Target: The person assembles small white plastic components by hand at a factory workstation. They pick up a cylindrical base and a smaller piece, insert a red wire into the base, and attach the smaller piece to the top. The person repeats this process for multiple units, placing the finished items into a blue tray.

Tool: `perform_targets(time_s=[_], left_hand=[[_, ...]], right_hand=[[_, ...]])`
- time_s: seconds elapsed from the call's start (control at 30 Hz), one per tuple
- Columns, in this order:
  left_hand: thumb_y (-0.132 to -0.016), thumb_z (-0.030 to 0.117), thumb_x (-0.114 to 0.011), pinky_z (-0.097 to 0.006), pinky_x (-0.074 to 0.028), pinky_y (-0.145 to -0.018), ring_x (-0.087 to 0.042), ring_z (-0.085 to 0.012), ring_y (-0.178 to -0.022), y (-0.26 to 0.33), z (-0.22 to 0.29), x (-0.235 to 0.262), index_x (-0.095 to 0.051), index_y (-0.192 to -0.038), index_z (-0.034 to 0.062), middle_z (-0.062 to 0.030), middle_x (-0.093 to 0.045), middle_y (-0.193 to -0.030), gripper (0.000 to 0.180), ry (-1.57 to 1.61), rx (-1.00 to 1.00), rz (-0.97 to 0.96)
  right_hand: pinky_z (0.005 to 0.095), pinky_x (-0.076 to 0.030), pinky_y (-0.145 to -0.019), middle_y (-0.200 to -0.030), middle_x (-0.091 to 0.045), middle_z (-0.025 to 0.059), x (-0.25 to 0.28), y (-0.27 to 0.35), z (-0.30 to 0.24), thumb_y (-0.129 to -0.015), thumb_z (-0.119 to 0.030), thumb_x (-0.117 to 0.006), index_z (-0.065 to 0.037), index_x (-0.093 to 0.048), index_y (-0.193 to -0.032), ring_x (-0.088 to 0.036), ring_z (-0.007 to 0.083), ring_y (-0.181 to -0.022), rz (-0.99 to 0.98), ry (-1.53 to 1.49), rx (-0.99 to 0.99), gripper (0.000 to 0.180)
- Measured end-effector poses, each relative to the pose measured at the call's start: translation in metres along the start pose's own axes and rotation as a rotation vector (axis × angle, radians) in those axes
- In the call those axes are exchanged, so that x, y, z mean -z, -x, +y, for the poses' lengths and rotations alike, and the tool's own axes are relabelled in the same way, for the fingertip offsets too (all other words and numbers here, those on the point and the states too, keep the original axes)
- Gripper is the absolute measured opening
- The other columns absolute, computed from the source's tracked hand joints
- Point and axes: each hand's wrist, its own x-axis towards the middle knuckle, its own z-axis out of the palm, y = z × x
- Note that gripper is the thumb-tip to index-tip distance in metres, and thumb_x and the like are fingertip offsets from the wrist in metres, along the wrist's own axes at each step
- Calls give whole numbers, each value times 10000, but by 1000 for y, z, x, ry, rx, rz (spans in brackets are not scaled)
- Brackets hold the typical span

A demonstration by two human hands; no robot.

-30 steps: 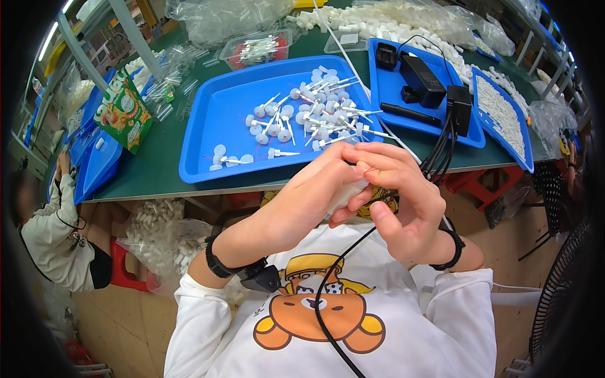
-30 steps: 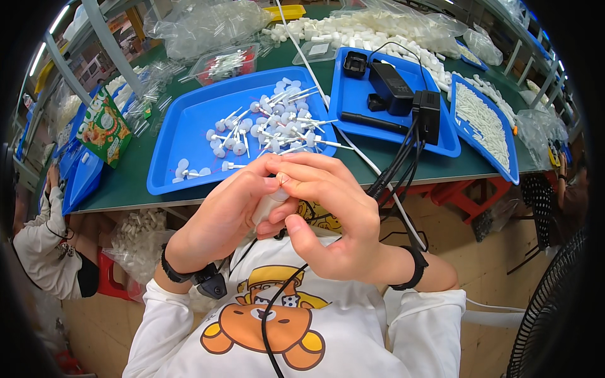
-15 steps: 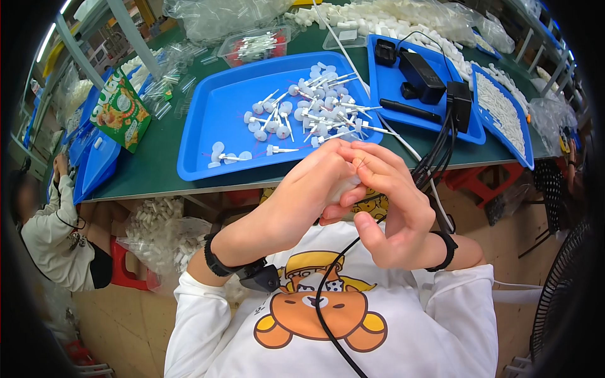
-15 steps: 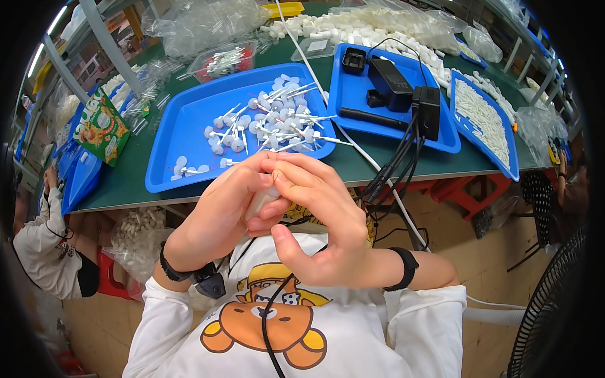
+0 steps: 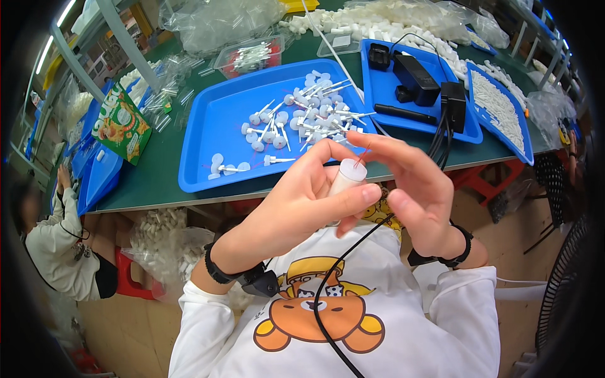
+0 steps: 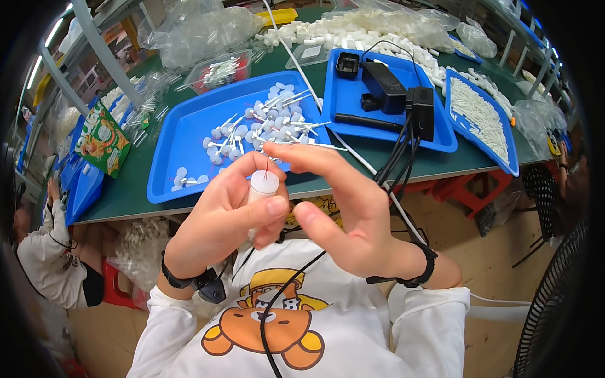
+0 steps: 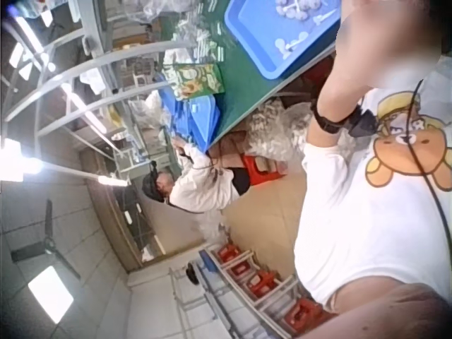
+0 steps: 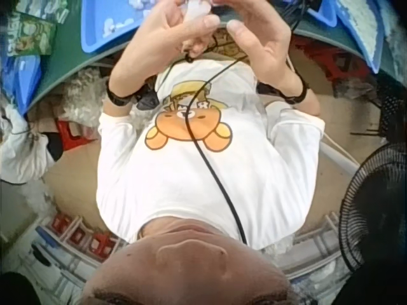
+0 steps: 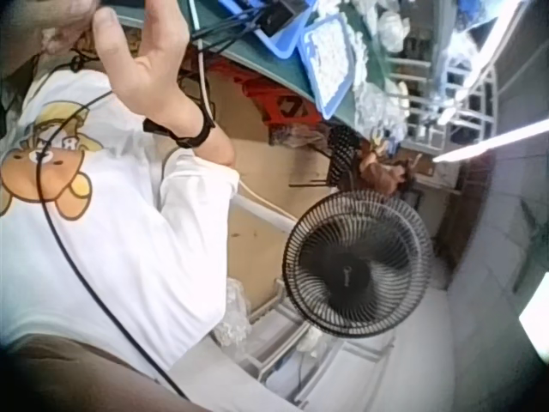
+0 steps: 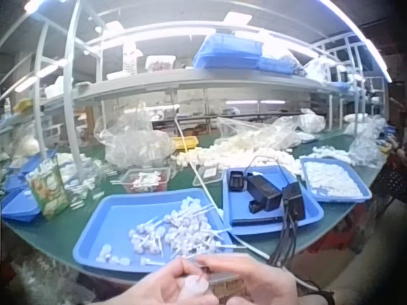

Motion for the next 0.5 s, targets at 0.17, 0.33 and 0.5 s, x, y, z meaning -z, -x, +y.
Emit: perform_targets(time_s=[0.17, 0.33, 0.5], left_hand=[[-920, 248, -484, -266, -435, -605, -531, -146, -659, -4, -10, 0, -415, -1110, 24, -91, -545, -842, 301, 35, -123, -145], [-956, 384, -283, -246, -373, -532, -443, -124, -550, -3, -5, -4, -436, -1095, 11, -32, -448, -692, 427, 142, 51, -203], [-949, 376, -277, -235, -339, -510, -384, -104, -517, -3, -12, -5, -480, -1028, -10, -7, -423, -653, 443, 199, 138, -246]], right_hand=[[388, -328, -991, -1275, -454, 201, 7, -2, -1, -807, -80, -437, 71, -414, -1234, -445, 263, -1178, 43, -228, -55, 454], [373, -362, -980, -1319, -413, 185, 5, 0, -1, -829, -116, -452, 58, -377, -1281, -448, 240, -1176, -74, -463, -238, 490], [359, -423, -926, -1301, -428, 197, -4, 0, -6, -838, -199, -465, 67, -392, -1249, -495, 227, -1124, -120, -565, -435, 495]])
